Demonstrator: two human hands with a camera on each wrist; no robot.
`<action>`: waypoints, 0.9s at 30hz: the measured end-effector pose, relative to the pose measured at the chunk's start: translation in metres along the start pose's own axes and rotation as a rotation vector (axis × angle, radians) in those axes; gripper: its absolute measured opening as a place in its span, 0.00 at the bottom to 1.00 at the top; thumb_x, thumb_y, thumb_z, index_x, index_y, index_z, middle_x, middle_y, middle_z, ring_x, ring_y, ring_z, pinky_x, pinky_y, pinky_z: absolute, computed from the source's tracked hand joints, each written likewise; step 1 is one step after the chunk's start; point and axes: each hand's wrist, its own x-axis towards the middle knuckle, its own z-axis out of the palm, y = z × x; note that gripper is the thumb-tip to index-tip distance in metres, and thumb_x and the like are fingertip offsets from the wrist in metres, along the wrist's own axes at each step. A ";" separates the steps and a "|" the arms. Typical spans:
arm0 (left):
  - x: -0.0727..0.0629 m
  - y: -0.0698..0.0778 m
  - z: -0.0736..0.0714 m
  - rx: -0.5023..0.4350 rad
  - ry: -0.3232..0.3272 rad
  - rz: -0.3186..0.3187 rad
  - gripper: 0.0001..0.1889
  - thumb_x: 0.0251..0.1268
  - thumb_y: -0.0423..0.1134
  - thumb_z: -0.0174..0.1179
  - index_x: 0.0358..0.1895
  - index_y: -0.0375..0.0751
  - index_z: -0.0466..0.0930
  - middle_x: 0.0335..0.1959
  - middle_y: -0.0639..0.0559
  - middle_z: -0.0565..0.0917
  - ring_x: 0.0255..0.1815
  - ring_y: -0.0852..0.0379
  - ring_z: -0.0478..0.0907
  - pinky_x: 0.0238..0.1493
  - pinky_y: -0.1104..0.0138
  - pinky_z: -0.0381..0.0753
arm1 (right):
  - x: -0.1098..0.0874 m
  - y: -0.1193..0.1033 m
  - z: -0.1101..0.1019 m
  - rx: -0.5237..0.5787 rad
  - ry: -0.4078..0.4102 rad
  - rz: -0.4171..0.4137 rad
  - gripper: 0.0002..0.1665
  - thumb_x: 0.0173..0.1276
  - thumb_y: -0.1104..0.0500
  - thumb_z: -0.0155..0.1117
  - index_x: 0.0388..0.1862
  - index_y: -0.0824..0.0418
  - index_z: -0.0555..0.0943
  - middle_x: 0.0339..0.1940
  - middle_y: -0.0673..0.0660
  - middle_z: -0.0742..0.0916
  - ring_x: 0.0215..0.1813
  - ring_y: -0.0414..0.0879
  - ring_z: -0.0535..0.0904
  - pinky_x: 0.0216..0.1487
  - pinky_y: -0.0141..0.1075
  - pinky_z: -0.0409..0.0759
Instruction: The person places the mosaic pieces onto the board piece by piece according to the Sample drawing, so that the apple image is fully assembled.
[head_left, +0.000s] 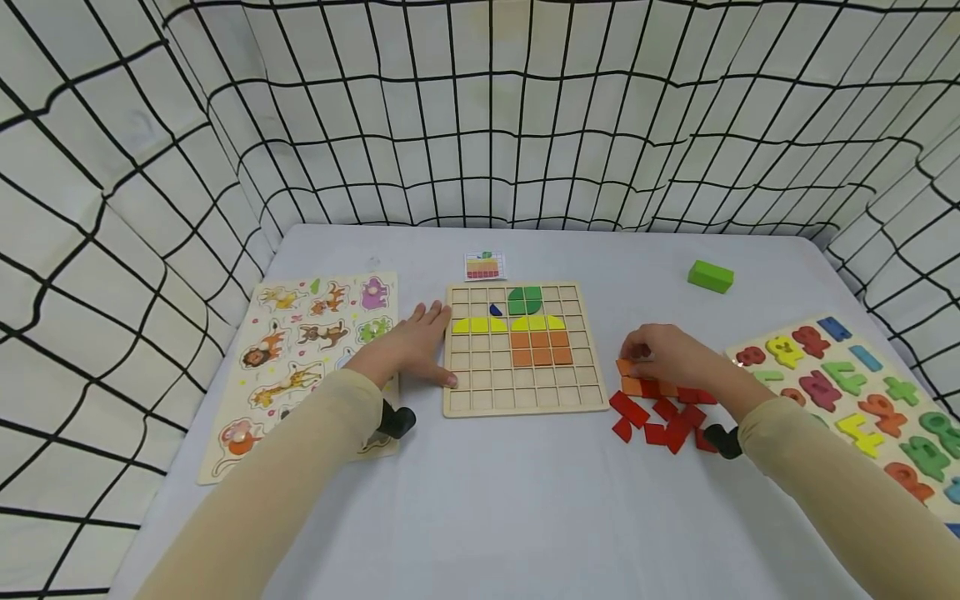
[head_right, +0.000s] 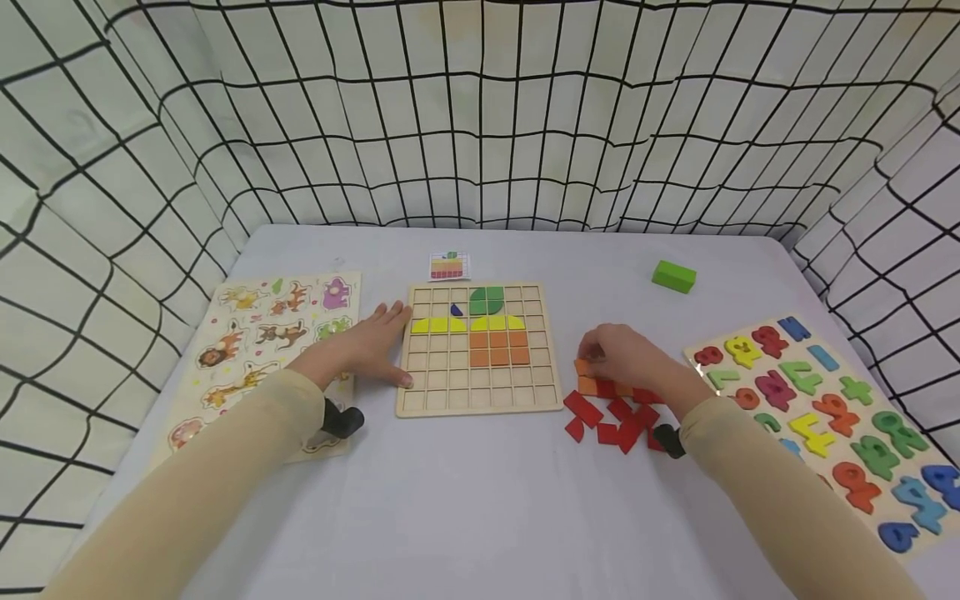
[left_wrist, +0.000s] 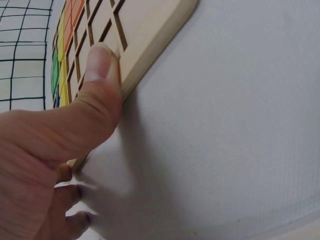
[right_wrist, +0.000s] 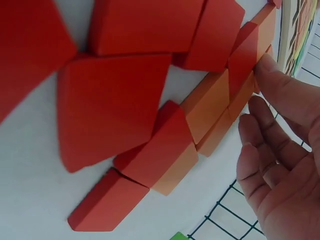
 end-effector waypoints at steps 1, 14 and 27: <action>0.000 0.000 0.000 -0.003 -0.001 -0.001 0.64 0.59 0.59 0.72 0.83 0.34 0.36 0.85 0.36 0.36 0.86 0.35 0.32 0.84 0.43 0.42 | 0.000 0.000 0.000 0.002 0.005 0.000 0.12 0.67 0.64 0.71 0.49 0.62 0.85 0.45 0.58 0.87 0.52 0.55 0.80 0.56 0.49 0.87; 0.001 -0.001 0.001 -0.002 -0.005 -0.004 0.64 0.59 0.59 0.72 0.83 0.35 0.35 0.85 0.37 0.36 0.86 0.36 0.32 0.84 0.43 0.43 | 0.019 -0.020 -0.010 0.050 0.104 -0.075 0.05 0.67 0.63 0.73 0.36 0.58 0.83 0.34 0.52 0.84 0.43 0.48 0.78 0.46 0.38 0.82; 0.000 -0.002 0.000 0.006 0.000 0.013 0.64 0.59 0.59 0.72 0.83 0.34 0.36 0.85 0.36 0.37 0.86 0.35 0.33 0.84 0.43 0.44 | 0.078 -0.095 0.019 0.103 0.109 -0.165 0.03 0.69 0.62 0.71 0.37 0.58 0.84 0.37 0.53 0.86 0.42 0.47 0.78 0.48 0.36 0.82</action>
